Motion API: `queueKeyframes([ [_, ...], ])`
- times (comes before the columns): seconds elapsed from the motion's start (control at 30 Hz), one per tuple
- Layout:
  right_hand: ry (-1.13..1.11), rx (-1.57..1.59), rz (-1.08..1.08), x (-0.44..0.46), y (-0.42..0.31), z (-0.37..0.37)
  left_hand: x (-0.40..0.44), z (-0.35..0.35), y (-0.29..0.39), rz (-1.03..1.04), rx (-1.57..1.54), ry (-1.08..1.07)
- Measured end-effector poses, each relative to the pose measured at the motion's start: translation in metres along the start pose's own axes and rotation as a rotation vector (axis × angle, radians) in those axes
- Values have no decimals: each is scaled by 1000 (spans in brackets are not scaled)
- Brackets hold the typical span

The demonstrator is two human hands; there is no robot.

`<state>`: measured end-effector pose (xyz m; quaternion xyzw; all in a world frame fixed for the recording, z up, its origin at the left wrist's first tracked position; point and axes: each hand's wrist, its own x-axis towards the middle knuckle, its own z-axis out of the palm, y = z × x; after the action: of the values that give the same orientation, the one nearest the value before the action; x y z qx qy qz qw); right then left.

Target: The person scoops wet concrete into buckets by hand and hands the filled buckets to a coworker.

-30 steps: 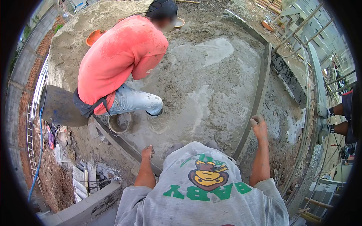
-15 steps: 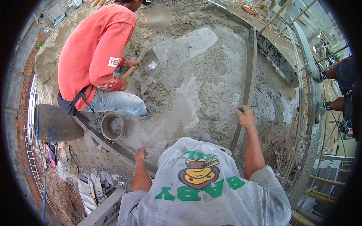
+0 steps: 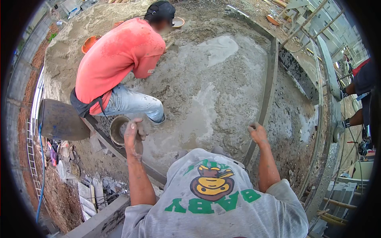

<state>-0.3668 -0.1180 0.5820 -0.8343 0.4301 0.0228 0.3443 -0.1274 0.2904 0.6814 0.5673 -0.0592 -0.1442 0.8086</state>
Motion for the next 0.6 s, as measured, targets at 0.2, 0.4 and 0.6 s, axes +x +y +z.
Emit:
queueKeyframes([
  [0.2,-24,20,22,4,7,7,4,31,40,239,6,-308],
  [0.4,-34,148,-8,18,57,40,-12,24,14,65,35,-205],
  [0.6,-183,38,3,10,28,45,-30,1,-52,-94,735,136],
])
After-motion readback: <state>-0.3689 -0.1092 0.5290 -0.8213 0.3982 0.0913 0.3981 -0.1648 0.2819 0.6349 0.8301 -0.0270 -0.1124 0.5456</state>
